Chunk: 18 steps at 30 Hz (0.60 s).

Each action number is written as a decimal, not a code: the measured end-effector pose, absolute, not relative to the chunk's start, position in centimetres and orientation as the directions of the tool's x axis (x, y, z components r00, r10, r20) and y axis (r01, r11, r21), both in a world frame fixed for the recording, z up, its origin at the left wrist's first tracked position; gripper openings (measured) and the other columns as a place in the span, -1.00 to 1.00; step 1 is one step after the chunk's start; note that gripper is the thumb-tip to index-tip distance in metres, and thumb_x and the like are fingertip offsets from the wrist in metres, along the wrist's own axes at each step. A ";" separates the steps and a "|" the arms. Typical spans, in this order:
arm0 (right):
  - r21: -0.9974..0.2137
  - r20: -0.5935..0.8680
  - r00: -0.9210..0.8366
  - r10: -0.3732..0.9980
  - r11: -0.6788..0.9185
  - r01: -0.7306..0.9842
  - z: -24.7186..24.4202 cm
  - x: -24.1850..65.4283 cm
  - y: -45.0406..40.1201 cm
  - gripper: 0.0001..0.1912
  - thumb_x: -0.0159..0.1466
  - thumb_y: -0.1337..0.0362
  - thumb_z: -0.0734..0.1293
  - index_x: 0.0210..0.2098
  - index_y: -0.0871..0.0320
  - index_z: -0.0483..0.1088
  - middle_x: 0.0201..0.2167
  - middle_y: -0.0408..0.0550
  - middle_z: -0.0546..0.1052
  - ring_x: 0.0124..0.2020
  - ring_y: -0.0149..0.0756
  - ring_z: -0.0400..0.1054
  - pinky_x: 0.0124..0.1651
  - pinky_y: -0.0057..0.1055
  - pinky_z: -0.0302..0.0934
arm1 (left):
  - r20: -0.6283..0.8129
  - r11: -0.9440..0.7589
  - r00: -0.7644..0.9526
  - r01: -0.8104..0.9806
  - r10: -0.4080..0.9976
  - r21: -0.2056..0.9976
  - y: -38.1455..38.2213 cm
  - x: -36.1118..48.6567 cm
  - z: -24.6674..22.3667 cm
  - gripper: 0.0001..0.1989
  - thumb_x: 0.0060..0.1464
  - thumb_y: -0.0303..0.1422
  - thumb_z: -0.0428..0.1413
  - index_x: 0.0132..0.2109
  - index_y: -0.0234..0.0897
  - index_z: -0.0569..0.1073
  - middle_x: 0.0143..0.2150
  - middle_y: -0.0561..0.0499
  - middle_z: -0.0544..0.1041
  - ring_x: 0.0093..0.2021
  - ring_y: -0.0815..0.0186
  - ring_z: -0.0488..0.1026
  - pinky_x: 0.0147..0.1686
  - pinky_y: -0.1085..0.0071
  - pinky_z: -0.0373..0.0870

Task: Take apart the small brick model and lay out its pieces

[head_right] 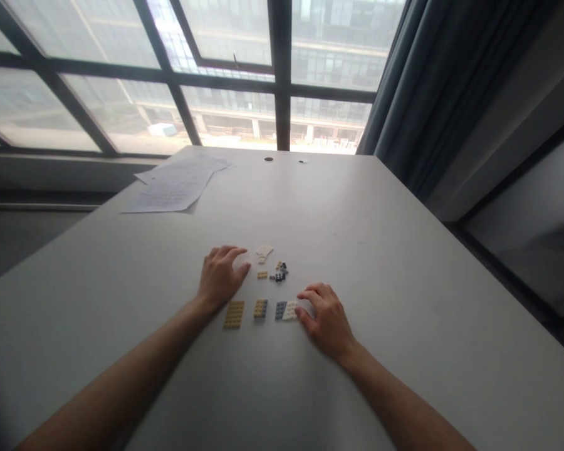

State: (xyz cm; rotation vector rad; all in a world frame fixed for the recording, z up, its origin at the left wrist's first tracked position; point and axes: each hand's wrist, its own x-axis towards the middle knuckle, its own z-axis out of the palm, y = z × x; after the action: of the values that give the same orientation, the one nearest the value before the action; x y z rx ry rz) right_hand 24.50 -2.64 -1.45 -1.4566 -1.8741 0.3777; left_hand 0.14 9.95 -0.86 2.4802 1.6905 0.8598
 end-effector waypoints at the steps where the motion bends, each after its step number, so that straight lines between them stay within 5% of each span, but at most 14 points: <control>1: -0.622 0.359 -0.099 0.928 0.317 0.716 -1.5 24.5 -2.7 -0.85 0.23 0.29 0.31 -0.20 0.12 0.44 -0.19 0.02 0.44 -0.11 -0.14 0.30 -0.02 -0.16 0.24 | 0.445 -0.442 0.285 0.845 0.849 0.302 9.7 0.5 -0.7 -0.72 0.10 -0.29 0.10 -0.05 -0.25 0.50 -0.06 -0.11 0.49 -0.03 0.06 0.32 -0.03 0.09 0.26; 8: -0.625 0.368 -0.089 0.926 0.317 0.713 -1.6 24.6 -2.6 -0.85 0.23 0.29 0.31 -0.20 0.11 0.44 -0.19 0.02 0.44 -0.11 -0.14 0.30 -0.02 -0.16 0.24 | 0.353 -0.690 0.599 0.678 0.719 0.255 8.4 4.3 0.3 -0.84 0.02 -0.27 0.22 -0.21 -0.14 0.56 -0.09 -0.02 0.50 -0.02 0.10 0.32 -0.05 0.12 0.25; 18: -0.643 0.354 -0.072 0.933 0.298 0.705 -1.3 24.6 -2.6 -0.86 0.22 0.31 0.32 -0.21 0.11 0.44 -0.19 0.00 0.44 -0.11 -0.15 0.30 -0.01 -0.18 0.24 | 0.411 -0.640 0.501 0.681 0.762 0.357 7.5 3.1 2.5 -0.87 0.10 -0.33 0.16 -0.18 -0.18 0.52 -0.12 -0.02 0.53 -0.05 0.16 0.34 -0.03 0.16 0.24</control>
State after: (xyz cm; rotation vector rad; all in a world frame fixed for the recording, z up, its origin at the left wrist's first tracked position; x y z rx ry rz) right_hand 24.63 -2.59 -1.34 -1.4675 -1.8363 0.3942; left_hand 3.15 7.50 2.47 2.5906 1.2538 0.8217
